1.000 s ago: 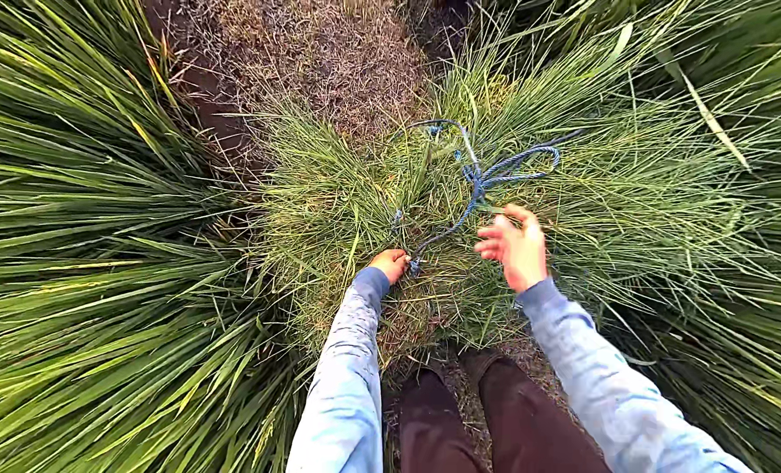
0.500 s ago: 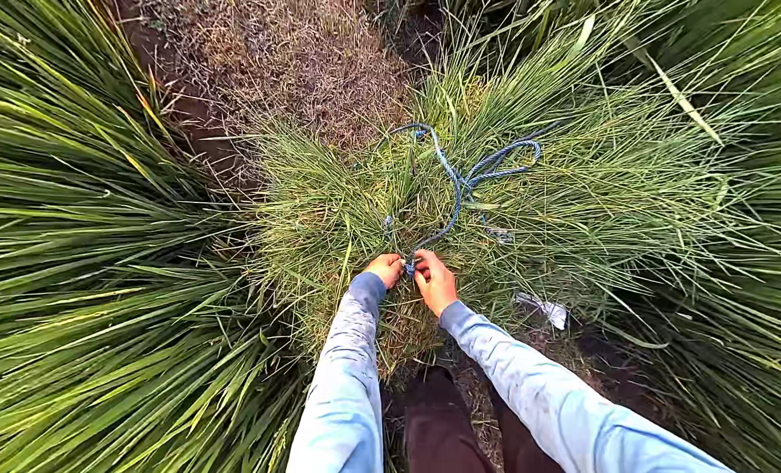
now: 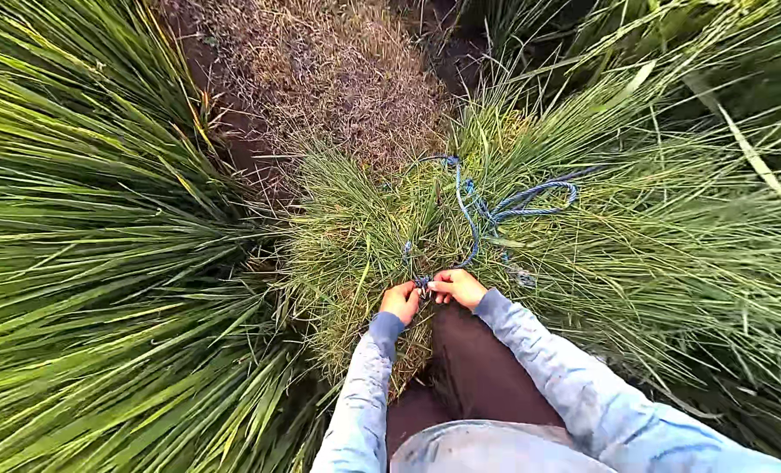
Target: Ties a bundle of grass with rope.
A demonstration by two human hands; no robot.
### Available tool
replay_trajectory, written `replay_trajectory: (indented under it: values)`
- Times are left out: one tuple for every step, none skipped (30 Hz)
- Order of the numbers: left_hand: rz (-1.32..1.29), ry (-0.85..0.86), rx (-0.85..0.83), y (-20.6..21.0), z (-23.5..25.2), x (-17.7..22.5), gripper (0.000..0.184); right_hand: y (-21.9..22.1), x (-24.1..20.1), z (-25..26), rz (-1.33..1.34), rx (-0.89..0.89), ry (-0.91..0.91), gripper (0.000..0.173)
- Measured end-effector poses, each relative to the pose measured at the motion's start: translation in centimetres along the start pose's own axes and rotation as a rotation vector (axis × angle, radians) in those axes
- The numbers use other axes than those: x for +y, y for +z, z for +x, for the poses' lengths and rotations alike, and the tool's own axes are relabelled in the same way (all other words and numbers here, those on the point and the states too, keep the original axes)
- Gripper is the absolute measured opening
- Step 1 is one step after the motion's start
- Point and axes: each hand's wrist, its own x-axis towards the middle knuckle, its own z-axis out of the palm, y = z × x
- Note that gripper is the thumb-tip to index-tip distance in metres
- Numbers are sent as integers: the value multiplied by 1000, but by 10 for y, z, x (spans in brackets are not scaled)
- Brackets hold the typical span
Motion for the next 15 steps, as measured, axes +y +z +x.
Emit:
replay_trajectory:
  values:
    - [6, -7, 25, 1, -1, 0, 34, -1, -1, 1, 4, -9, 5, 23]
    - [21, -22, 50, 4, -2, 2, 34, -1, -1, 0, 1, -4, -2, 24]
    - [36, -49, 69, 8, -5, 5, 33, 0, 0, -4, -13, 8, -17, 26]
    - [51, -82, 83, 12, -6, 9, 33, 1, -2, -9, -45, 16, -38, 32]
    - [57, -104, 95, 15, -7, 13, 32, 1, -5, -14, -102, 16, -66, 39]
    - [51, -115, 107, 18, -8, 15, 31, 2, -7, -18, -185, 12, -110, 41]
    - [34, -122, 123, 21, -11, 15, 31, 4, -6, -21, -267, 8, -172, 37]
    - [19, -129, 135, 23, -12, 17, 31, 5, -4, -23, -326, 6, -232, 34]
    - [20, -132, 152, 23, -14, 18, 31, 5, -2, -24, -347, 14, -273, 32]
    - [41, -137, 167, 25, -16, 19, 31, 4, 1, -24, -327, 28, -277, 31]
    - [76, -146, 180, 26, -17, 20, 33, 3, 2, -23, -276, 37, -240, 30]
    - [109, -152, 195, 28, -19, 22, 34, 1, 3, -21, -212, 39, -189, 30]
    - [130, -149, 224, 31, -21, 22, 35, -1, 2, -19, -160, 29, -139, 30]
    - [132, -135, 278, 36, -23, 21, 36, -3, 0, -17, -136, 15, -100, 30]
    - [114, -109, 354, 42, -24, 17, 35, -4, -2, -15, -136, 0, -74, 30]
